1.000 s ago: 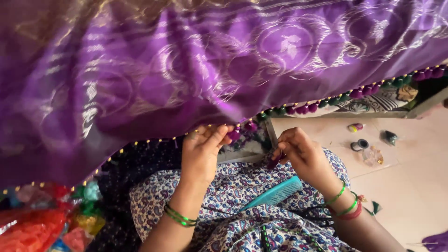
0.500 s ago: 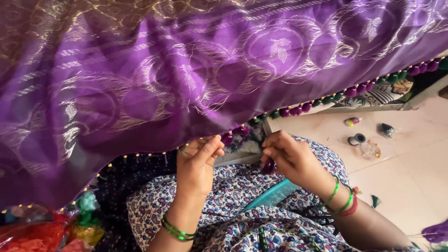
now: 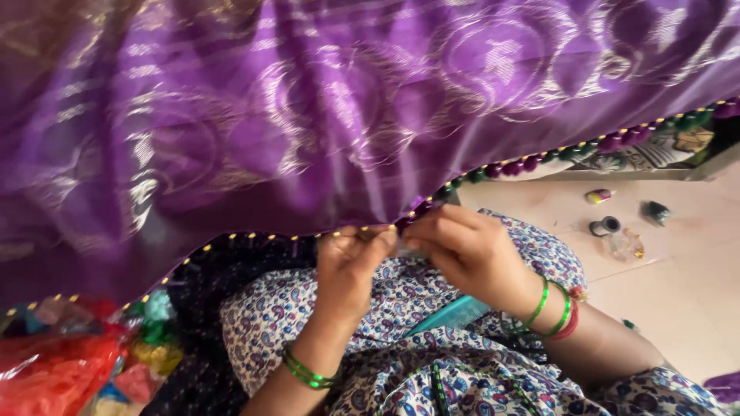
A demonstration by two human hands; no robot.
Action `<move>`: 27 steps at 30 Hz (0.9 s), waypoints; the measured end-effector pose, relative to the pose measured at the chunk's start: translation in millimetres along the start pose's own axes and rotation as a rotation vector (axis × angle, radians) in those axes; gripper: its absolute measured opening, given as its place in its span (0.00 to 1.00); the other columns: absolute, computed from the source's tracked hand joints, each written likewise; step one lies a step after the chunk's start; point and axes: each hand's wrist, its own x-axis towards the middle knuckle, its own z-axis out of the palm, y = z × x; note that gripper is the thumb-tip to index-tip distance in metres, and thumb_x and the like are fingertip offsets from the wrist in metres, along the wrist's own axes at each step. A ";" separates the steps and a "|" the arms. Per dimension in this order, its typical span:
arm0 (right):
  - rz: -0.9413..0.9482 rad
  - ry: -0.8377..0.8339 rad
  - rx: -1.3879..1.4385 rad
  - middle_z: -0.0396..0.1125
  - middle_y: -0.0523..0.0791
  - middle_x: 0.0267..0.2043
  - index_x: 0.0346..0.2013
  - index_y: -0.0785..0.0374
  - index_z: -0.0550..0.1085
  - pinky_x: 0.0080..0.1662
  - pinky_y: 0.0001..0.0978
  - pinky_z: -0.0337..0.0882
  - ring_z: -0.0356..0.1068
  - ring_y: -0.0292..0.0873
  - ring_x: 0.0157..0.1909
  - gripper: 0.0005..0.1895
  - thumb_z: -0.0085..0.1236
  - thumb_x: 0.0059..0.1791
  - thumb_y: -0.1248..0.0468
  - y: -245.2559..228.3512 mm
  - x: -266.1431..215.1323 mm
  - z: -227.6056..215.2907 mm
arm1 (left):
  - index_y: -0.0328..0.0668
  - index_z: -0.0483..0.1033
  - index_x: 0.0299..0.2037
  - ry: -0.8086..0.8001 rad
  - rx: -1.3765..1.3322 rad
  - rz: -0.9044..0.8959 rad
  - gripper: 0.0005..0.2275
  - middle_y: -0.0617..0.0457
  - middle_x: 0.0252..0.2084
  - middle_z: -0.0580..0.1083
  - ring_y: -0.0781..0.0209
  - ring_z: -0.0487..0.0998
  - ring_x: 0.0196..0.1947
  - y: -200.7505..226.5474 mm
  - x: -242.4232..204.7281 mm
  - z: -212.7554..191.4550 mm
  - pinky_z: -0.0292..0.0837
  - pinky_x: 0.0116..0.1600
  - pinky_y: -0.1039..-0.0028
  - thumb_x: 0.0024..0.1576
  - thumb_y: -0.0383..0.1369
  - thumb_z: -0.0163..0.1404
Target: Sewing decorative tassels and gold-colored beads onto the edge of a purple patterned fabric.
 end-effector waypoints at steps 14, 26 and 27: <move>0.089 0.077 -0.111 0.71 0.46 0.41 0.42 0.63 0.79 0.40 0.34 0.73 0.74 0.45 0.40 0.17 0.57 0.42 0.79 -3.0 2.6 8.2 | 0.34 0.77 0.41 -0.131 0.033 0.000 0.01 0.58 0.38 0.76 0.73 0.74 0.37 9.1 -18.5 -0.4 0.71 0.45 0.80 0.62 0.23 0.55; 0.060 0.082 -0.084 0.71 0.46 0.40 0.41 0.64 0.79 0.39 0.31 0.75 0.74 0.41 0.36 0.18 0.54 0.41 0.82 0.6 1.9 9.0 | 0.33 0.78 0.42 -0.147 0.032 -0.022 0.03 0.58 0.36 0.75 0.73 0.73 0.36 16.6 -22.1 1.7 0.69 0.42 0.81 0.62 0.25 0.55; 0.056 0.085 -0.075 0.71 0.46 0.41 0.41 0.64 0.79 0.39 0.30 0.75 0.74 0.41 0.36 0.18 0.54 0.41 0.82 0.3 2.3 8.9 | 0.32 0.78 0.42 -0.153 0.020 -0.027 0.03 0.57 0.36 0.75 0.72 0.73 0.36 17.4 -22.5 2.0 0.70 0.43 0.80 0.62 0.25 0.55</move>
